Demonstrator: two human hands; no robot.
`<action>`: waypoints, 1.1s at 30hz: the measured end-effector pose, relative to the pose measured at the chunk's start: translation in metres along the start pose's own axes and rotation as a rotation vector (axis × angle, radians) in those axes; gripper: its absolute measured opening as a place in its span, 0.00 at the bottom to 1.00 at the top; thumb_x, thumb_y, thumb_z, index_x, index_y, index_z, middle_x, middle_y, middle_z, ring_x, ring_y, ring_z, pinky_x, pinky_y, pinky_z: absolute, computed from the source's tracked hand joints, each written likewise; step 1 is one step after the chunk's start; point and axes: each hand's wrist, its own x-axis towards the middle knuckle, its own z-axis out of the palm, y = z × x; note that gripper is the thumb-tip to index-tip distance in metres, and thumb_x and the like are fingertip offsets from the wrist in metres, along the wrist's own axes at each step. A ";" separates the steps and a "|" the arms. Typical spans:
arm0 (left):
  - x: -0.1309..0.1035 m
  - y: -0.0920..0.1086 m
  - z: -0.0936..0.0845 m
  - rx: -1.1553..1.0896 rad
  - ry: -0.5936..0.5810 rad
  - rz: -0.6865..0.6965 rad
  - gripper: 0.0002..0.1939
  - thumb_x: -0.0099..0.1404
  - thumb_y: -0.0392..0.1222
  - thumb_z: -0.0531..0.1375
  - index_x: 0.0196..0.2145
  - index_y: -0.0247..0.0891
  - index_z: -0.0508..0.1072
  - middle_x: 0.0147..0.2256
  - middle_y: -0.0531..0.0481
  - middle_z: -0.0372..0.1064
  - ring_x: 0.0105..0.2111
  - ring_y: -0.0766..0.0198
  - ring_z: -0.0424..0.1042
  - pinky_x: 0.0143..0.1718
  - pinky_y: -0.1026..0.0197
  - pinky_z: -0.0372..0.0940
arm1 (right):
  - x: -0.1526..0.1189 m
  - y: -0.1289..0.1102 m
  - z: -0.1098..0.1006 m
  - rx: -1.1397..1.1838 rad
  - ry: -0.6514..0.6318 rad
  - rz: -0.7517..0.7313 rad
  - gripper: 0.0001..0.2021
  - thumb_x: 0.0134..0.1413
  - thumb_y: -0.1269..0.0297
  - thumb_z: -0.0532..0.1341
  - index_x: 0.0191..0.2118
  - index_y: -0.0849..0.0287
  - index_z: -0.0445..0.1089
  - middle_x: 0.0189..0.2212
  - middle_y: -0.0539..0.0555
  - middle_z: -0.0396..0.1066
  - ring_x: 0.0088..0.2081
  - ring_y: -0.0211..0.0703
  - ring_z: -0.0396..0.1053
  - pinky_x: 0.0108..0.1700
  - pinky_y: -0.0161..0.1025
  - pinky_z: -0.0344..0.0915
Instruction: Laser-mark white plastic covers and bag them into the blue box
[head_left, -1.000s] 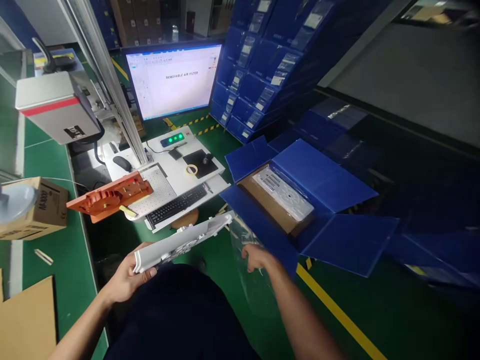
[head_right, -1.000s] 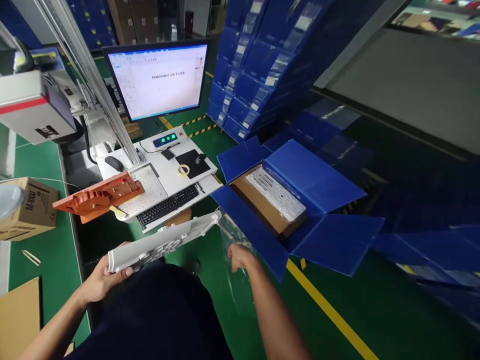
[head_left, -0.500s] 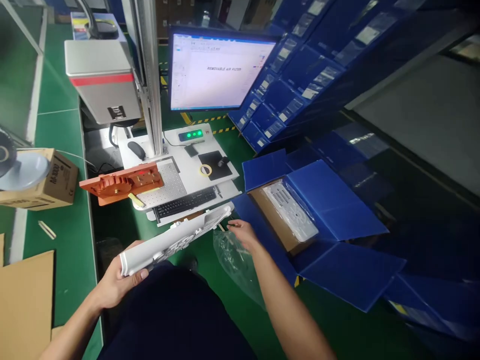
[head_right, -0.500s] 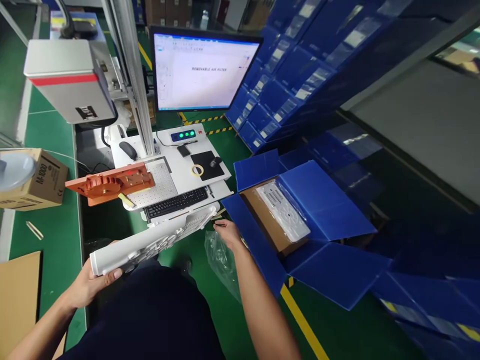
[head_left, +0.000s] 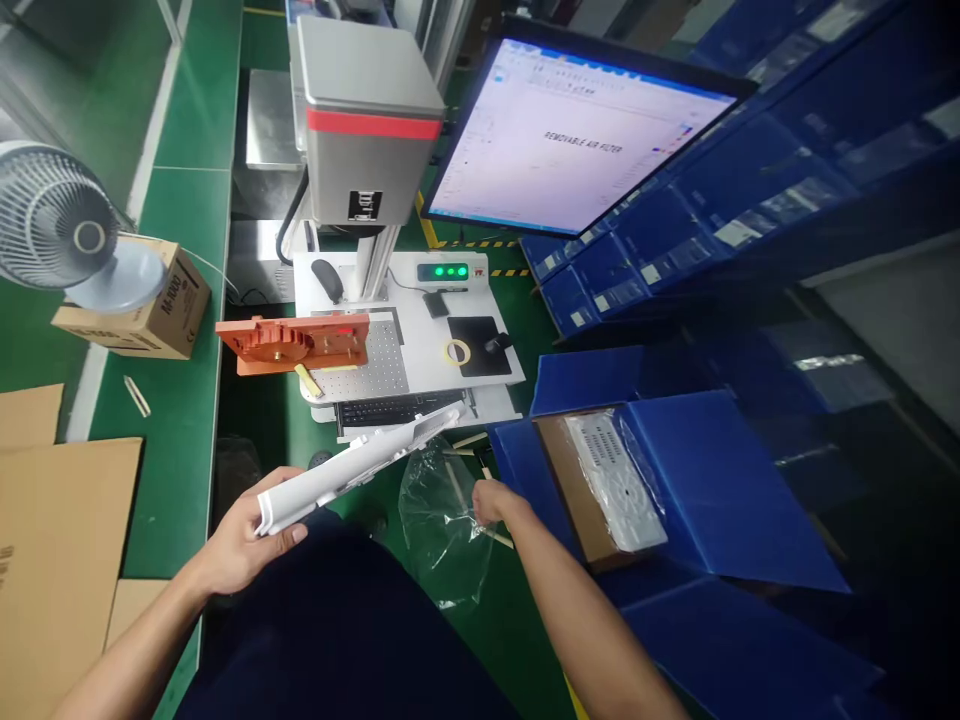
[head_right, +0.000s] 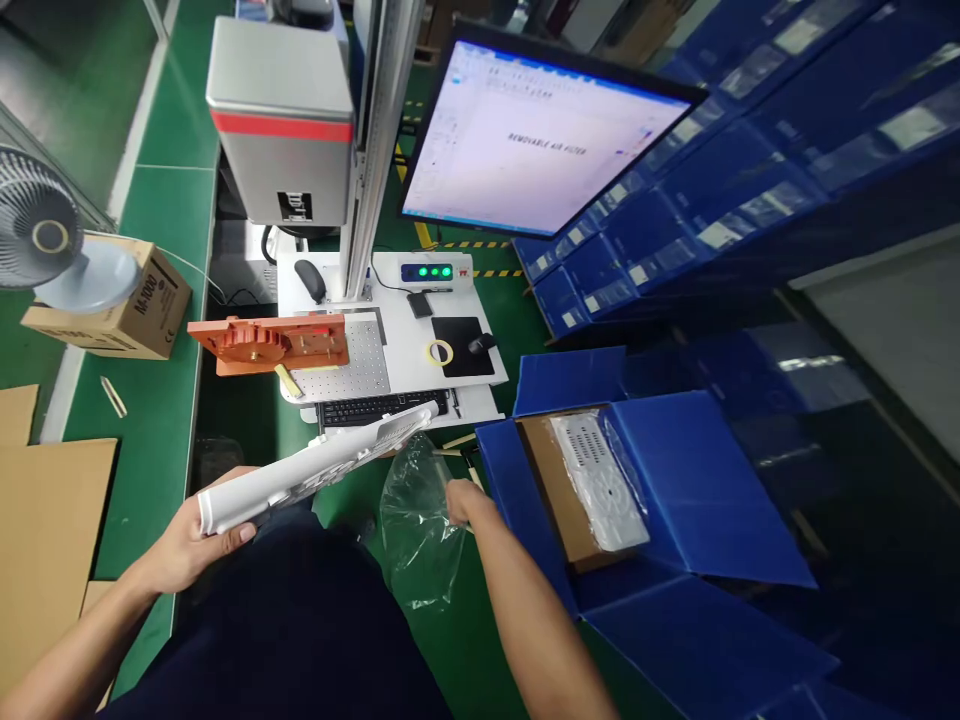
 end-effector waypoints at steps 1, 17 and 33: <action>0.000 0.000 0.000 0.001 0.002 0.003 0.28 0.71 0.55 0.70 0.62 0.39 0.74 0.49 0.43 0.72 0.41 0.58 0.72 0.41 0.60 0.70 | 0.001 0.000 0.008 0.023 0.003 0.002 0.19 0.35 0.73 0.82 0.20 0.57 0.69 0.17 0.43 0.64 0.26 0.40 0.67 0.36 0.39 0.66; 0.016 0.007 0.000 0.026 -0.021 0.026 0.30 0.72 0.52 0.70 0.65 0.41 0.70 0.49 0.45 0.72 0.41 0.59 0.72 0.40 0.62 0.67 | 0.002 0.004 0.017 1.009 0.428 -0.081 0.29 0.51 0.30 0.69 0.35 0.52 0.64 0.30 0.49 0.68 0.32 0.41 0.69 0.37 0.39 0.72; -0.011 0.016 0.008 0.043 0.005 0.074 0.32 0.70 0.54 0.70 0.66 0.40 0.71 0.47 0.44 0.76 0.40 0.57 0.74 0.39 0.61 0.70 | 0.016 -0.034 0.046 0.586 0.429 -0.053 0.15 0.63 0.47 0.69 0.35 0.53 0.73 0.37 0.56 0.78 0.42 0.52 0.75 0.37 0.39 0.63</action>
